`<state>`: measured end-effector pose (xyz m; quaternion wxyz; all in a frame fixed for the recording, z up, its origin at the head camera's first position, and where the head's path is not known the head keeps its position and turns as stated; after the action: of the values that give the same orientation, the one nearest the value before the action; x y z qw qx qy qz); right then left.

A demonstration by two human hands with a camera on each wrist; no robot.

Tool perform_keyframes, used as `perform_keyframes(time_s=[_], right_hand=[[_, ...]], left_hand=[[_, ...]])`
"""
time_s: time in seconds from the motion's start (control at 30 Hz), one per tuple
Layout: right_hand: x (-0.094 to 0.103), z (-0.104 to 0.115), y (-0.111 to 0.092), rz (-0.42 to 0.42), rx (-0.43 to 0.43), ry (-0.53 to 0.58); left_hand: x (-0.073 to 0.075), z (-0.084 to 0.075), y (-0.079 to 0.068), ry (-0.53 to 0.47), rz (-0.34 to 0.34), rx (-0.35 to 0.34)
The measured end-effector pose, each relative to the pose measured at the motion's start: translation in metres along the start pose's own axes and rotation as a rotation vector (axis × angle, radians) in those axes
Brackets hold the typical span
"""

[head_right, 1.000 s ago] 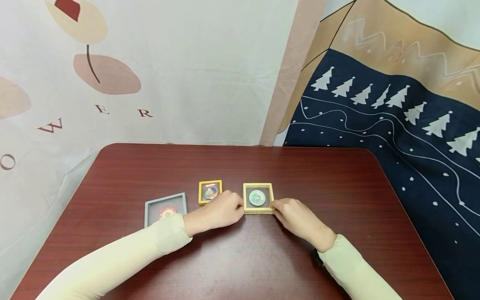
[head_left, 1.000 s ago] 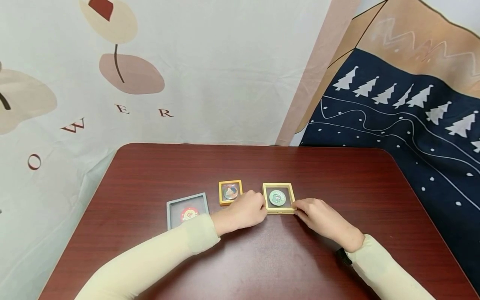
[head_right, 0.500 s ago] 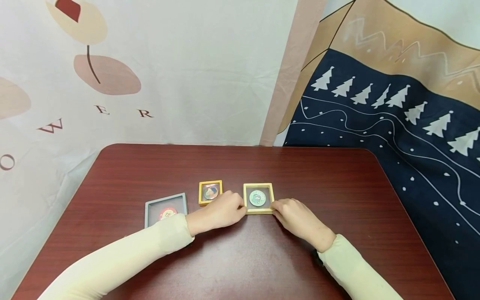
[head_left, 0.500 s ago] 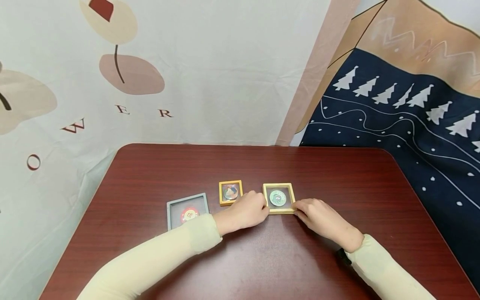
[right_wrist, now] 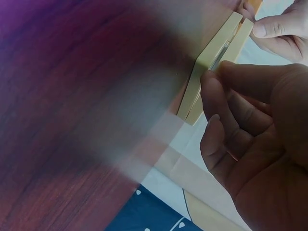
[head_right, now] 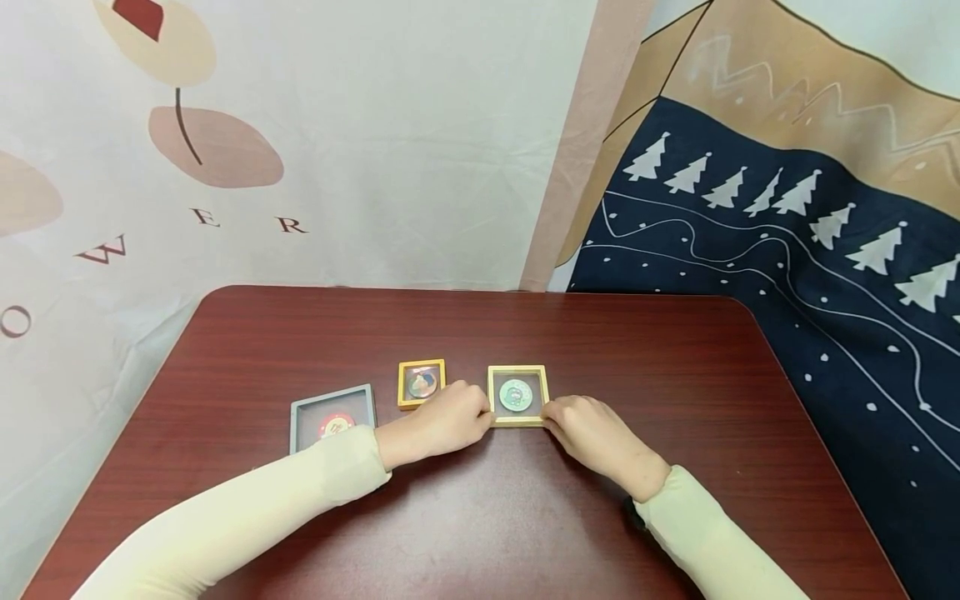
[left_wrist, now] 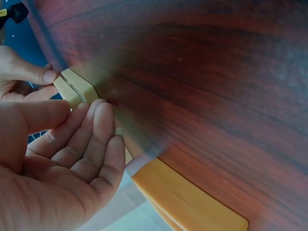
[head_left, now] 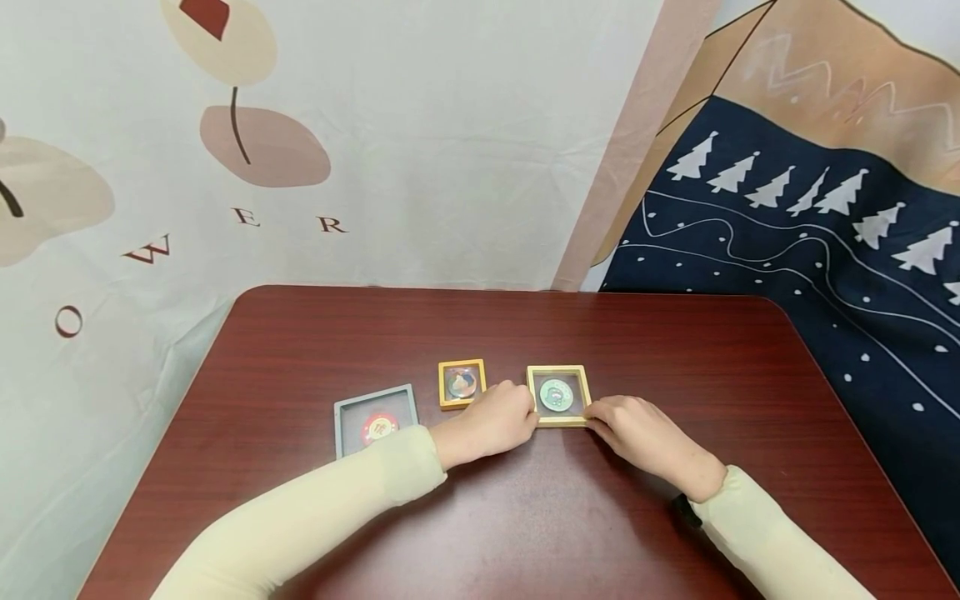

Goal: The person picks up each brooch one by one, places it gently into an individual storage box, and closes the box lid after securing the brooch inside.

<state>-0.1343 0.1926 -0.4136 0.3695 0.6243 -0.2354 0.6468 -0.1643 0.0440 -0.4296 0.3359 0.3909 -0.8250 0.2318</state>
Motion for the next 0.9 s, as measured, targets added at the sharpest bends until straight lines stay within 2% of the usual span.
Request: perform_keyframes(time_s=[0.43, 0.7, 0.9], right_hand=[[-0.0042, -0.0018, 0.0017, 0.009, 0.008, 0.008], [-0.0016, -0.0009, 0.0029, 0.012, 0.031, -0.006], [-0.0028, 0.0019, 0.0041, 0.009, 0.051, -0.044]], left_hand=[[-0.0002, -0.0016, 0.0031, 0.081, -0.026, -0.017], [-0.0001, -0.0024, 0.0044, 0.084, -0.035, -0.026], [-0.0004, -0.0012, 0.0039, 0.077, -0.023, -0.004]])
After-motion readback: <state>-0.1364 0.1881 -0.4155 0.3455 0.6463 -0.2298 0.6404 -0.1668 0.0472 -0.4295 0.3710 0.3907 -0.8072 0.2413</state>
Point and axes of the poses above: each hand's wrist, its own y-axis towards the middle knuckle, its own x-axis out of the back of the hand, z = x × y, the point moved 8 cm from there along y, towards the middle knuckle, and after that the axes turned 9 degrees about -y, right-handed, at the moved point
